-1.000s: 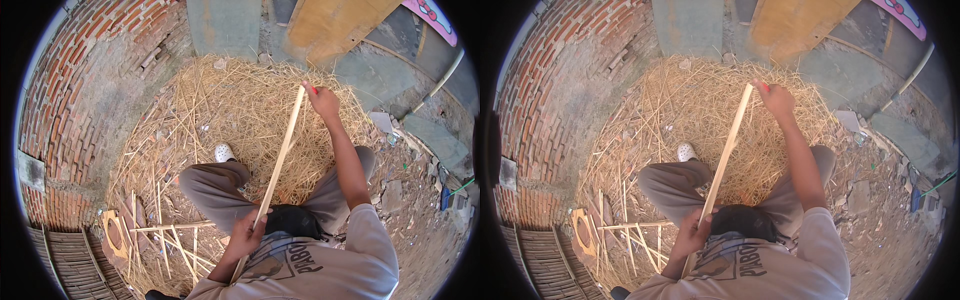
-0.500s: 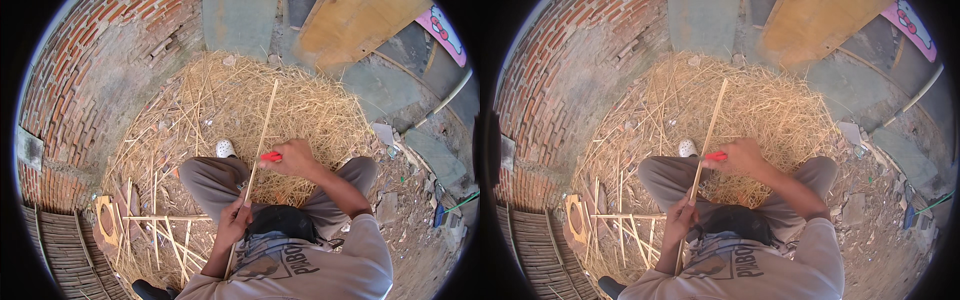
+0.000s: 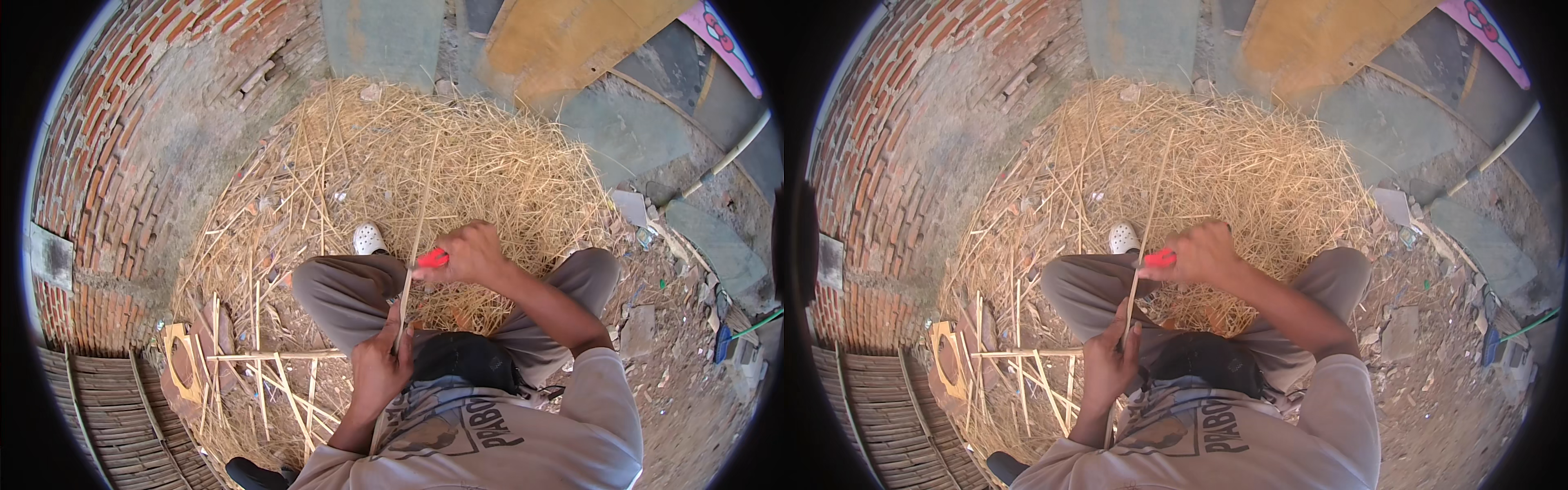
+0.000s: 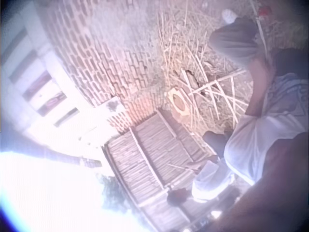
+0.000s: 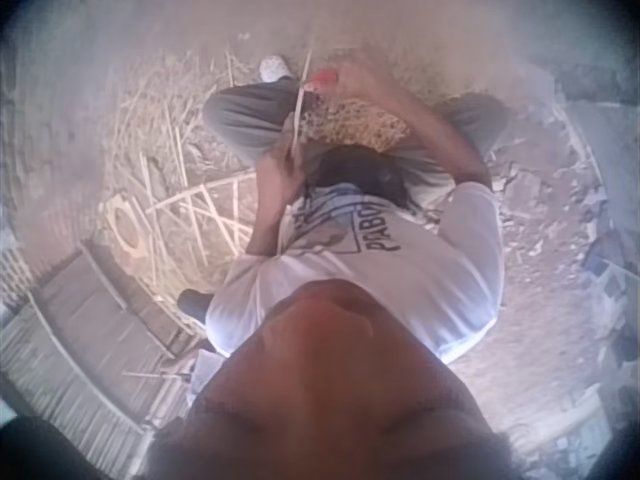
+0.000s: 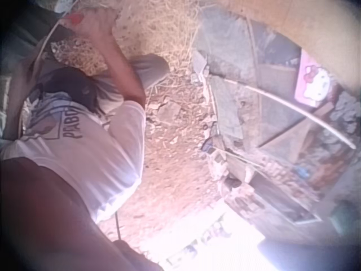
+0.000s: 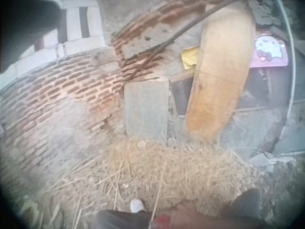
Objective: The person sits on a bed of straw and uses a red utility knife to shave thin strips off a long, thin piece of wood. They hold the wood with their left hand and repeatedly scrape the blade along its length to smooth or shape it.
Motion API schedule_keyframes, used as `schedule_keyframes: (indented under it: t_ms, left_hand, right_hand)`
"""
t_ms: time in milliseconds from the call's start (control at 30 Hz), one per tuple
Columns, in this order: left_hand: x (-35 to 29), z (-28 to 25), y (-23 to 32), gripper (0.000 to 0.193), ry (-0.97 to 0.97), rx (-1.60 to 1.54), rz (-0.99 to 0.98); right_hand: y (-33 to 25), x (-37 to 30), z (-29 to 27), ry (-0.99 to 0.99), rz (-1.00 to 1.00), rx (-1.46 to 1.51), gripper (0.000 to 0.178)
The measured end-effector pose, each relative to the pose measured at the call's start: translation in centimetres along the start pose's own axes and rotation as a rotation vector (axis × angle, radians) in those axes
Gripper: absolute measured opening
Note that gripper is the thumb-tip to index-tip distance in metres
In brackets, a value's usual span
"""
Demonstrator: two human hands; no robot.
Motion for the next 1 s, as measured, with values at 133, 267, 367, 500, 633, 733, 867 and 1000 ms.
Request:
schedule_keyframes:
  t_ms: [133,267,367,500,633,733,867,1000]
  left_hand:
    - [-1.8,0.7,0.7,0.039,-0.045,-0.108,0.036]
    - [-1.8,0.2,0.1,0.038,-0.048,-0.118,-0.044]
    - [-0.9,-0.3,0.2,0.038,-0.029,-0.080,-0.086]
    - [-0.6,-0.3,0.2,0.039,0.009,-0.077,-0.030]
    - [-0.4,-0.1,0.3,0.039,-0.022,-0.010,-0.030]
    - [-0.1,0.2,0.4,0.039,-0.024,-0.010,-0.012]
    - [0.2,0.3,0.5,0.039,-0.011,-0.011,-0.026]
    - [0.1,0.4,-0.3,0.039,0.035,-0.076,-0.018]
  right_hand:
    - [9.4,1.9,-0.3,-0.096,0.298,-0.215,0.068]
    - [5.6,1.0,0.2,-0.228,0.273,-0.132,0.070]
    - [-1.0,-1.4,0.2,-0.161,0.092,0.063,0.064]
    - [-1.3,-1.1,0.3,-0.170,0.072,0.139,0.062]
    - [-0.3,-0.6,0.2,-0.097,0.043,0.081,0.065]
    - [0.8,-0.5,0.6,-0.058,0.019,0.076,0.067]
    - [1.8,0.1,0.6,-0.048,0.040,0.004,0.069]
    - [4.3,0.6,1.5,-0.006,0.073,-0.071,0.072]
Point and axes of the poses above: each hand's wrist, its own x-axis towards the middle knuckle, its own z-axis out of the palm, y = z × x, the point moved 6 cm from there along x, towards the middle knuckle, and after that the axes turned 12 degrees about y, right-handed, at the moved point
